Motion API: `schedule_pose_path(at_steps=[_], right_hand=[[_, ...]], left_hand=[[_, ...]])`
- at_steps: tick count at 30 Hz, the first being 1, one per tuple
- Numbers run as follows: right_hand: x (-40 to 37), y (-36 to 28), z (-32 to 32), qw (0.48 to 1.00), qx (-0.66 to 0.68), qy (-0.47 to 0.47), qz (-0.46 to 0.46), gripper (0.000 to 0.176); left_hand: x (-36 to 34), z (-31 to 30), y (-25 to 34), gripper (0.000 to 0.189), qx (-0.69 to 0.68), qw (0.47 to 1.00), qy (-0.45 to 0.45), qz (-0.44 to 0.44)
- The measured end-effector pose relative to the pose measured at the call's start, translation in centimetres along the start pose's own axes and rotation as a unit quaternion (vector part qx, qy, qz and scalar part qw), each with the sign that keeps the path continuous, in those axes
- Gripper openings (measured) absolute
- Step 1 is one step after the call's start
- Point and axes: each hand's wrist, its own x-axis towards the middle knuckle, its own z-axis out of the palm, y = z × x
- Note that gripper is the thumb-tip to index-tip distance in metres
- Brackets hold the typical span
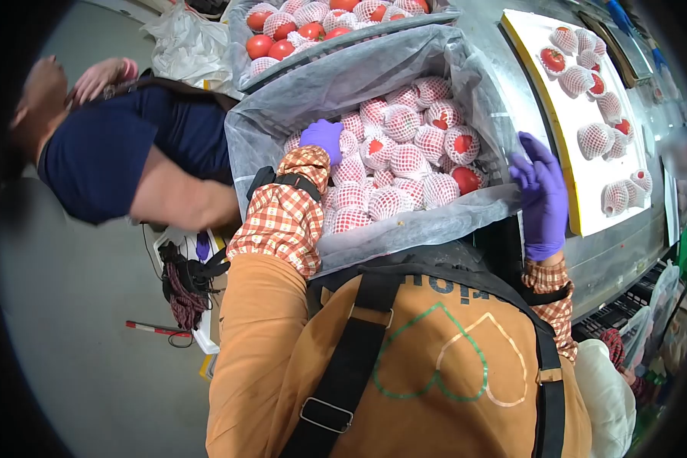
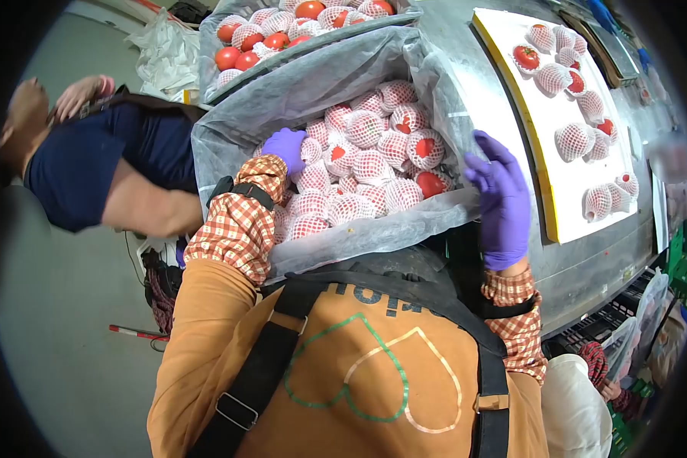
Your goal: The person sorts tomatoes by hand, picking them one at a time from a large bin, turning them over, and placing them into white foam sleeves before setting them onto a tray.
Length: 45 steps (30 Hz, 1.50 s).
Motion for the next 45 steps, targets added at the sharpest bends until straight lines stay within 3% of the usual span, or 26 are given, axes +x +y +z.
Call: schedule_pose_path(at_steps=[3, 7, 8, 13, 15, 21, 23, 25, 28, 29, 31, 32, 35, 37, 39, 40, 41, 43, 45], right_hand=[[-0.9, 0.7, 2.8, 0.996, -0.037, -0.069, 0.031, 0.036], [-1.5, 2.1, 5.1, 0.981, -0.068, -0.155, 0.095, 0.036], [-1.4, 2.3, 5.4, 0.973, -0.065, -0.191, 0.115, 0.038], [-0.4, 3.8, 7.5, 0.961, -0.073, -0.235, 0.125, 0.043], [0.1, 4.4, 8.3, 0.961, -0.041, -0.230, 0.148, 0.045], [0.3, 5.7, 9.0, 0.948, -0.047, -0.259, 0.178, 0.044], [0.5, 5.8, 8.8, 0.949, -0.026, -0.242, 0.198, 0.045], [0.9, 6.1, 8.2, 0.954, -0.017, -0.225, 0.196, 0.045], [1.6, 7.0, 7.5, 0.962, 0.002, -0.183, 0.202, 0.045], [1.8, 7.2, 7.4, 0.964, 0.010, -0.161, 0.211, 0.046], [1.8, 7.2, 7.6, 0.964, 0.030, -0.142, 0.224, 0.045], [1.9, 7.3, 7.7, 0.955, 0.066, -0.138, 0.255, 0.044], [2.4, 7.5, 8.1, 0.923, 0.108, -0.178, 0.324, 0.052], [2.1, 6.1, 9.2, 0.912, 0.137, -0.231, 0.312, 0.056], [2.1, 5.4, 9.9, 0.895, 0.186, -0.246, 0.321, 0.047], [2.1, 5.1, 10.1, 0.877, 0.233, -0.258, 0.332, 0.038], [1.9, 4.8, 10.1, 0.877, 0.233, -0.258, 0.332, 0.038], [1.1, 4.5, 10.1, 0.926, 0.173, -0.188, 0.279, 0.050], [1.2, 4.7, 10.1, 0.915, 0.213, -0.195, 0.281, 0.044]], left_hand=[[0.0, 1.4, -0.6, 0.071, -0.070, 0.996, 0.032, -0.041], [0.0, 2.5, -2.0, 0.073, -0.216, 0.975, 0.035, -0.022], [-0.1, 2.5, -1.8, 0.072, -0.199, 0.978, 0.058, -0.016], [-2.9, -0.5, -0.1, 0.059, -0.238, 0.964, 0.114, -0.033], [-2.8, 0.0, -0.6, 0.053, -0.329, 0.938, 0.112, -0.014], [-2.0, 3.8, 0.0, 0.037, -0.256, 0.945, 0.201, 0.025], [-3.3, 1.9, 0.7, 0.039, -0.379, 0.898, 0.213, 0.062], [-5.1, -0.7, 1.1, 0.039, -0.410, 0.878, 0.231, 0.086], [-6.7, -4.1, 1.0, 0.040, -0.636, 0.730, 0.203, 0.145], [-7.6, -5.3, 1.2, 0.040, -0.635, 0.730, 0.201, 0.150], [-9.5, -7.2, 1.9, 0.044, -0.750, 0.619, 0.135, 0.187], [-10.4, -8.2, 2.3, 0.046, -0.752, 0.613, 0.130, 0.204], [-12.4, -9.7, 3.5, 0.046, -0.750, 0.602, 0.157, 0.227], [-13.5, -10.4, 4.5, 0.044, -0.744, 0.605, 0.168, 0.229], [-14.6, -10.6, 6.0, 0.041, -0.623, 0.679, 0.260, 0.288], [-15.5, -10.4, 6.5, 0.038, -0.574, 0.717, 0.254, 0.303], [-16.1, -10.2, 7.2, 0.038, -0.574, 0.717, 0.254, 0.303], [-16.9, -9.9, 8.2, 0.040, -0.271, 0.790, 0.335, 0.437], [-18.6, -9.9, 8.4, 0.039, -0.252, 0.787, 0.344, 0.445]])
